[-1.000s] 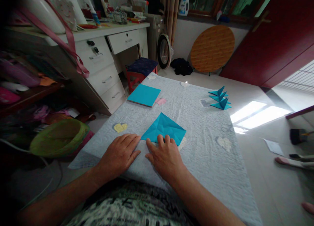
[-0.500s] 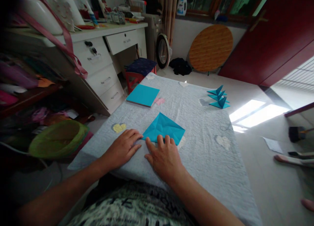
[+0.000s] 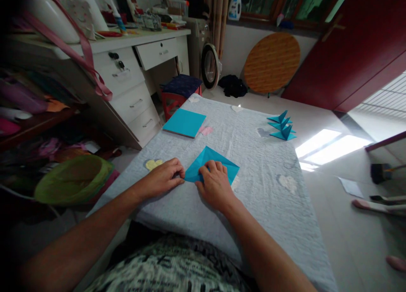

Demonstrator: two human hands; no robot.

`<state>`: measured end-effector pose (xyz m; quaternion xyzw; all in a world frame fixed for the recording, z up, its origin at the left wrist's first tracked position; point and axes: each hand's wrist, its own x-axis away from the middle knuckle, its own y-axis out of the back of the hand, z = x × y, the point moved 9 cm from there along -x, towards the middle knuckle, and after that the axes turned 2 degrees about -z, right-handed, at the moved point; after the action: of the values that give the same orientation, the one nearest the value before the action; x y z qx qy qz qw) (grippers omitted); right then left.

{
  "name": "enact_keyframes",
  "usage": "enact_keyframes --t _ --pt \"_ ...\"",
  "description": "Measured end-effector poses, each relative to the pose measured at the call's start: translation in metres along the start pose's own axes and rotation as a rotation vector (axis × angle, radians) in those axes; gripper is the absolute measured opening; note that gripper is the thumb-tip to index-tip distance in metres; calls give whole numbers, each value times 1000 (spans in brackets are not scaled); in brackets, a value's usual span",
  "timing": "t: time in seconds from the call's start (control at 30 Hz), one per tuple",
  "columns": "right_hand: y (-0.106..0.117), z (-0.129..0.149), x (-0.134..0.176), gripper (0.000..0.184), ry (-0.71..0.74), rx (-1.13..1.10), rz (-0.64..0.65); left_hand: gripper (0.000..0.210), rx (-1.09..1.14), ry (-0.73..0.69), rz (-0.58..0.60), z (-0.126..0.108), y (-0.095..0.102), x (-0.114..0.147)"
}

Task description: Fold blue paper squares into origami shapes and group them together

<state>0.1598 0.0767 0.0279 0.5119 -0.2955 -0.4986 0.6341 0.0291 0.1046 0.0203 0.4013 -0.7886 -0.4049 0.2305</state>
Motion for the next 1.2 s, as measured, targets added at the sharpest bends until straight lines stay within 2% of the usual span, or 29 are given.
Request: enact_keyframes --t 0.23,0.53,0.93,1.2 --pt "-5 -11 -5 6 -52 -103 29 5 -1 24 70 2 0 -5" --pt "-7 -12 -6 7 -73 -89 15 12 -6 21 80 5 0 -8" --pt "-6 -11 -5 7 -78 -96 -2 9 0 80 61 8 1 -10" --pt "-5 -10 -5 6 -101 -100 34 10 -38 96 38 11 2 -8"
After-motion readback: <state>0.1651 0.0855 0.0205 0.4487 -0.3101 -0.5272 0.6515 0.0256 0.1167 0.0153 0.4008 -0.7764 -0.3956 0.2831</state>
